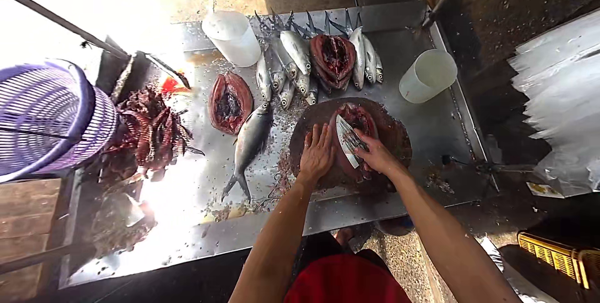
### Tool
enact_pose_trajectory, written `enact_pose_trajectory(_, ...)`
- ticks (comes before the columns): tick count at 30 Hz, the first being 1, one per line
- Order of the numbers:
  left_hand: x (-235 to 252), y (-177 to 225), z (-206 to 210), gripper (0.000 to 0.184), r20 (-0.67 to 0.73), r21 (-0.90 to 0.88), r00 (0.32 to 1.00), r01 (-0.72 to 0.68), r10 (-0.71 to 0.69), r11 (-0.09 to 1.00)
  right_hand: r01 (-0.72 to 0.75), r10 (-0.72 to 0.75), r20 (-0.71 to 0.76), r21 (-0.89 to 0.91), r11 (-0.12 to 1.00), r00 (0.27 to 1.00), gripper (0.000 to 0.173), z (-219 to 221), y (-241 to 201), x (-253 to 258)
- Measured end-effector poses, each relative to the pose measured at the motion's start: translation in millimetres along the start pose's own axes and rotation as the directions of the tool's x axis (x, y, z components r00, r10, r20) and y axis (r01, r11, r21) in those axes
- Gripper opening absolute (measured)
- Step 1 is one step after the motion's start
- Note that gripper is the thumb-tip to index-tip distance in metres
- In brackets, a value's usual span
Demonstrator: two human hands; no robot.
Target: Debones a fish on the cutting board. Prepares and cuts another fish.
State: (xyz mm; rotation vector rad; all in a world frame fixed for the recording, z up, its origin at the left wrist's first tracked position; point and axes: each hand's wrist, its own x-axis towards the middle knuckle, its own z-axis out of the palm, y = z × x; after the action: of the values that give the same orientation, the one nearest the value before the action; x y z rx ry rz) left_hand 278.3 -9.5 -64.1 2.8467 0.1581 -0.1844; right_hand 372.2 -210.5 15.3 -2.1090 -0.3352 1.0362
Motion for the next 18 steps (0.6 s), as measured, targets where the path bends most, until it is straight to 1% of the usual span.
enact_pose_trajectory(4,-0.4,0.3,-1.0,0.063,0.03,0.008,1.0,0.0,0.0,1.0,0.009,-0.009,0.029,-0.034,0.999,1.0,0.061,4.3,6.0,5.1)
enact_pose_trajectory(8,-1.0,0.4,1.1,0.062,0.021,0.012,1.0,0.0,0.0,1.0,-0.001,0.001,0.028,-0.004,1.0,1.0,0.06,5.1,10.7,2.8)
enact_pose_trajectory(12,1.0,0.0,1.4,0.062,0.019,0.022,1.0,0.008,-0.009,1.0,-0.001,-0.001,0.034,0.041,0.999,0.999,0.058,1.3,8.7,13.1)
enact_pose_trajectory(18,2.7,1.8,-1.6,0.062,0.033,0.039,0.999,0.01,-0.012,0.999,-0.018,0.02,0.067,-0.034,0.999,0.998,0.058,-0.2,12.4,8.0)
